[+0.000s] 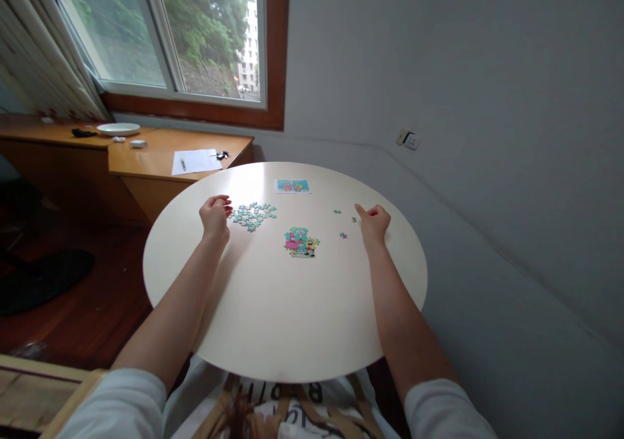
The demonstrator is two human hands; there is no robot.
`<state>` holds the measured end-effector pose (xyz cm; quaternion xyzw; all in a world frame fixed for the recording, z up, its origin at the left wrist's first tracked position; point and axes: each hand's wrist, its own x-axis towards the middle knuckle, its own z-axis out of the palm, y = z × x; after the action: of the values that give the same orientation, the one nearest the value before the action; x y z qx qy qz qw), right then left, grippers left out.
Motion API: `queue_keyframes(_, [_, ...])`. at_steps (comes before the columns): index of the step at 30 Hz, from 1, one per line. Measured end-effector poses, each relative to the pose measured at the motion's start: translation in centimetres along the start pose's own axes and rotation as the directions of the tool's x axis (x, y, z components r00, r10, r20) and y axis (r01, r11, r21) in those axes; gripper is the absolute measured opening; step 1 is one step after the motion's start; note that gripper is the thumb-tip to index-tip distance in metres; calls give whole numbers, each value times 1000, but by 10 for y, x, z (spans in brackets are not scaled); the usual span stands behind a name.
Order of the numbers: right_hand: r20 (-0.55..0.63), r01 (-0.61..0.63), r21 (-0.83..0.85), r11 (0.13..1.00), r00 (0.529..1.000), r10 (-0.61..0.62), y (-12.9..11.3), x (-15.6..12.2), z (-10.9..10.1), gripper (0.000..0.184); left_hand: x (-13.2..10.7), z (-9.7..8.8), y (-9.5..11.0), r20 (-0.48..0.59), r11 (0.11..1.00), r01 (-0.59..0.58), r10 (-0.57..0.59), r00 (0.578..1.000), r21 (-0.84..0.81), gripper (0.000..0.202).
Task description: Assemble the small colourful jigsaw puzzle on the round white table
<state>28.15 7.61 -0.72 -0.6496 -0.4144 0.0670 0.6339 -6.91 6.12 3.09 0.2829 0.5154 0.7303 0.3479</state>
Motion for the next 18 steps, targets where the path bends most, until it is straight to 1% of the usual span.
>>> queue_keyframes(4, [33, 13, -2, 1000, 999, -13, -4, -3, 0, 43, 5, -3, -1, -29, 991, 78, -82, 996, -112, 13])
queue_keyframes(9, [19, 11, 99, 995, 1000, -13, -10, -5, 1, 48, 8, -5, -1, -55, 966, 157, -172, 984, -204, 13])
queue_keyframes(12, [15, 2, 208, 978, 1000, -5, -10, -4, 4, 37, 9, -5, -2, -52, 943, 205, -226, 973, -262, 12])
queue_keyframes(14, [45, -41, 264, 964, 999, 30, -8, -3, 7, 29, 10, -5, -2, -49, 922, 239, -266, 963, -304, 12])
queue_keyframes(16, [79, -89, 269, 959, 994, 70, -5, -2, 10, 26, 10, -6, -1, -43, 903, 270, -300, 953, -335, 13])
queue_keyframes(18, [65, -88, 243, 966, 995, 75, -2, -2, 11, 25, 9, -6, -1, -36, 889, 293, -326, 945, -352, 14])
